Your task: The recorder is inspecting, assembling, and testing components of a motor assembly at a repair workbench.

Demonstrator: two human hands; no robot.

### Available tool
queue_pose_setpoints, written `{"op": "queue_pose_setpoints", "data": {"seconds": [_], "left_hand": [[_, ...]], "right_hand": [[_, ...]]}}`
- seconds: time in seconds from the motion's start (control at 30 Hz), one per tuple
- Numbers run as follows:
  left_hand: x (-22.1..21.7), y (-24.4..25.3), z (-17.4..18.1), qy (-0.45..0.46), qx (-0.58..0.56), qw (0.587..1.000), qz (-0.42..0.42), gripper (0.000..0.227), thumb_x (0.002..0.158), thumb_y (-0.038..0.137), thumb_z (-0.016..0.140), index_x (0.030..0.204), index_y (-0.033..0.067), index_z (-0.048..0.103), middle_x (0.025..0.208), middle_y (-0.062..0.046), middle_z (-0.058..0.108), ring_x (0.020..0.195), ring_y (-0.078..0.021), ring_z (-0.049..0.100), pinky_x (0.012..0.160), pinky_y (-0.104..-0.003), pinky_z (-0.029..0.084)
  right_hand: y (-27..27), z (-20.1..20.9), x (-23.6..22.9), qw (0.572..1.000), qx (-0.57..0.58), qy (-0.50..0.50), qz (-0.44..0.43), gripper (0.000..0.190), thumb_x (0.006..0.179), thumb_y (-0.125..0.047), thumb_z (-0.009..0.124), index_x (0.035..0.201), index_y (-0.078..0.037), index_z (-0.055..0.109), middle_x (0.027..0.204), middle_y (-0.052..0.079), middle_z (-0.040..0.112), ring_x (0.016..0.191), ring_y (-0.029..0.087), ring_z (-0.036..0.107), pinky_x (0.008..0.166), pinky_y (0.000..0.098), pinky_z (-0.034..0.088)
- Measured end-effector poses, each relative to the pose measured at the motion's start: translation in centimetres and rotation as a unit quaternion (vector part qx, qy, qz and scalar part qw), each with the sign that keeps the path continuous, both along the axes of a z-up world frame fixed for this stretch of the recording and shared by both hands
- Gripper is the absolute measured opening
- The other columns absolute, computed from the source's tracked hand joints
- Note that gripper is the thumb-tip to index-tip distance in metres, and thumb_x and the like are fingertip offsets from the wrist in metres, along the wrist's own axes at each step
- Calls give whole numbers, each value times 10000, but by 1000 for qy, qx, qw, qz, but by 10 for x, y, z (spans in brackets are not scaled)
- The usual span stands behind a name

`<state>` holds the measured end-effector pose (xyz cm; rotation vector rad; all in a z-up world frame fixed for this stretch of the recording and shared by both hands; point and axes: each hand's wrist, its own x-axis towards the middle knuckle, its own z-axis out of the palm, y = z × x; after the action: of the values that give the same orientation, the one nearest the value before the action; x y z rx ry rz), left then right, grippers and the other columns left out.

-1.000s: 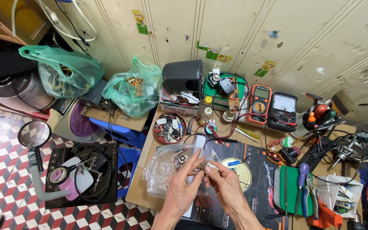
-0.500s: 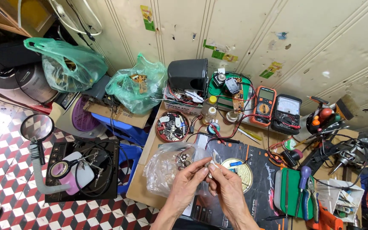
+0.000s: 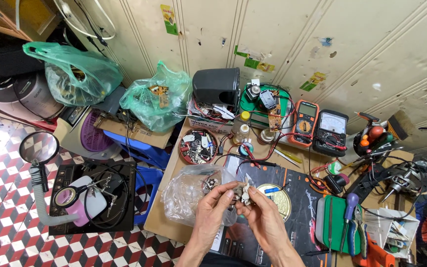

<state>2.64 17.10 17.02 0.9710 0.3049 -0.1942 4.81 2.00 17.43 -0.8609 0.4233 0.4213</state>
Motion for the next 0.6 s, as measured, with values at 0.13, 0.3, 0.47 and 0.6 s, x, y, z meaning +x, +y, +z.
{"op": "queue_pose_setpoints", "data": {"seconds": [0.13,0.3,0.47,0.6], "left_hand": [[3,-6,6,-8,37,997,60,302,944,94,671,1220,-24,699,1064,-70,746,835,-92,673,757,-261,573],[10,-4,37,-58,398,910,98,367,797,76,826,1144,7,728,975,-78,718,805,-112,684,706,-242,573],[12,-6,3,24,239,968,76,249,865,114,771,1081,-10,748,932,-58,786,829,-87,717,751,-230,587],[10,-9,3,76,185,979,46,305,916,183,716,1180,41,772,1000,-43,793,864,-56,687,778,-220,549]], "right_hand": [[-3,-8,0,1000,-19,-10,17,437,949,-176,603,1285,101,645,1069,153,712,860,241,688,762,357,551],[1,-7,1,988,-133,-50,67,470,944,-110,608,1396,14,630,1271,105,706,1086,157,634,947,300,504],[1,-7,1,928,-307,-189,89,439,940,-71,623,1376,-20,640,1318,81,710,1212,151,628,1028,282,469],[5,17,1,813,-477,-319,103,407,950,-78,623,1352,-22,634,1302,123,708,1201,196,681,1004,295,506]]}}
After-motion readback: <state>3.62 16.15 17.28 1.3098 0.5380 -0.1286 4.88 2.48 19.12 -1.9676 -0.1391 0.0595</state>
